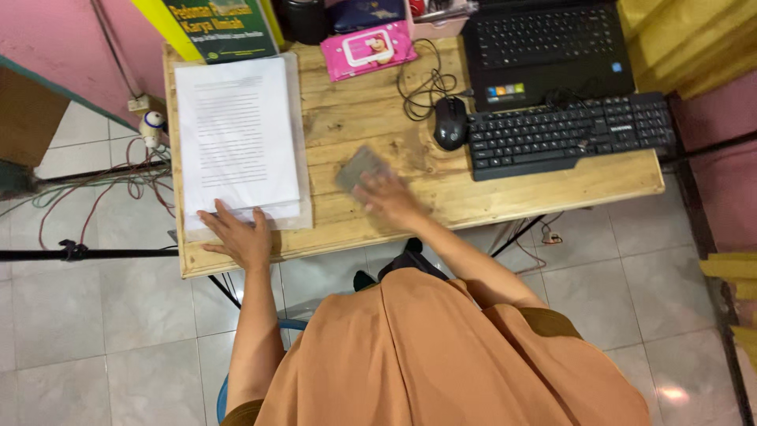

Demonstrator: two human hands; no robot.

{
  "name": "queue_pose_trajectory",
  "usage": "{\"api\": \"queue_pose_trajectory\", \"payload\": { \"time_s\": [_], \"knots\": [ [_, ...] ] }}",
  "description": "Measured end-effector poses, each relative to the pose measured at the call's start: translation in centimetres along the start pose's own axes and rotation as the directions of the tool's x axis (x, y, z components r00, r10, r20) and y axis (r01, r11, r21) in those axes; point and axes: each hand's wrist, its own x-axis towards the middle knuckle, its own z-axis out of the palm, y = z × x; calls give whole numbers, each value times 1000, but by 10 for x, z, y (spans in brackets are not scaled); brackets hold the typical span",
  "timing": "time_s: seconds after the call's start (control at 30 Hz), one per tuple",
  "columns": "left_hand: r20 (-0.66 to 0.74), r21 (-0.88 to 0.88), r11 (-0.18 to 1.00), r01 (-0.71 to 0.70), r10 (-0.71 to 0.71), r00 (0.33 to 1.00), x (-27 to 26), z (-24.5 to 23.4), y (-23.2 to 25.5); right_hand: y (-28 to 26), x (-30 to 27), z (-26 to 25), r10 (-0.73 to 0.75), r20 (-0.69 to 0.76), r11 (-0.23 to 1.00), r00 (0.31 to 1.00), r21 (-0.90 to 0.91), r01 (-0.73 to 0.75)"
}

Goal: The person organizes papers into a folder, wipes the desk surface and a book with a cloth, and then cleans the laptop keyboard and screen.

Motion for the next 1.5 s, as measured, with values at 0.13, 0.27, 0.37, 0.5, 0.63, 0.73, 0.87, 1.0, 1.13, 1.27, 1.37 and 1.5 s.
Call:
{"api": "queue_pose_trajectory", "payload": {
  "time_s": [0.13,0.27,0.37,0.5,0.63,0.73,0.87,1.0,1.13,1.27,1.37,1.5],
  "knots": [
    [-47,-6,998,-63,63,997,-3,6,-6,-15,-28,-20,-122,263,976,957,208,67],
    [-83,38,972,-232,234,969,-19,15,-4,25,-40,-35,178,156,969,972,144,-201],
    [12,51,948,-313,313,950,-47,30,19,35,-44,-35,384,149,901,911,153,-405],
    [21,38,873,-487,486,874,-94,55,65,-2,-61,-23,229,194,973,954,-25,-229],
    [137,-66,866,-495,500,855,-142,75,105,5,-106,-28,-50,82,974,995,224,30],
    [178,-75,855,-513,518,837,-176,89,128,54,-163,-41,61,-10,988,998,146,-59],
    [189,-60,840,-540,541,820,-218,100,143,161,-244,-54,283,-212,951,936,187,-245],
    [264,-10,859,-512,496,827,-245,103,150,258,-311,-76,406,-312,909,859,41,-415],
    [304,80,839,-538,494,815,-249,104,149,323,-331,-96,595,-263,796,760,64,-601],
    [293,148,813,-563,508,810,-249,108,148,334,-323,-96,731,-172,677,660,65,-733],
    [329,162,819,-550,481,813,-248,105,148,326,-328,-95,549,-183,831,816,230,-507],
    [315,130,824,-551,493,811,-248,100,149,332,-342,-108,580,-190,814,792,96,-573]
  ]
}}
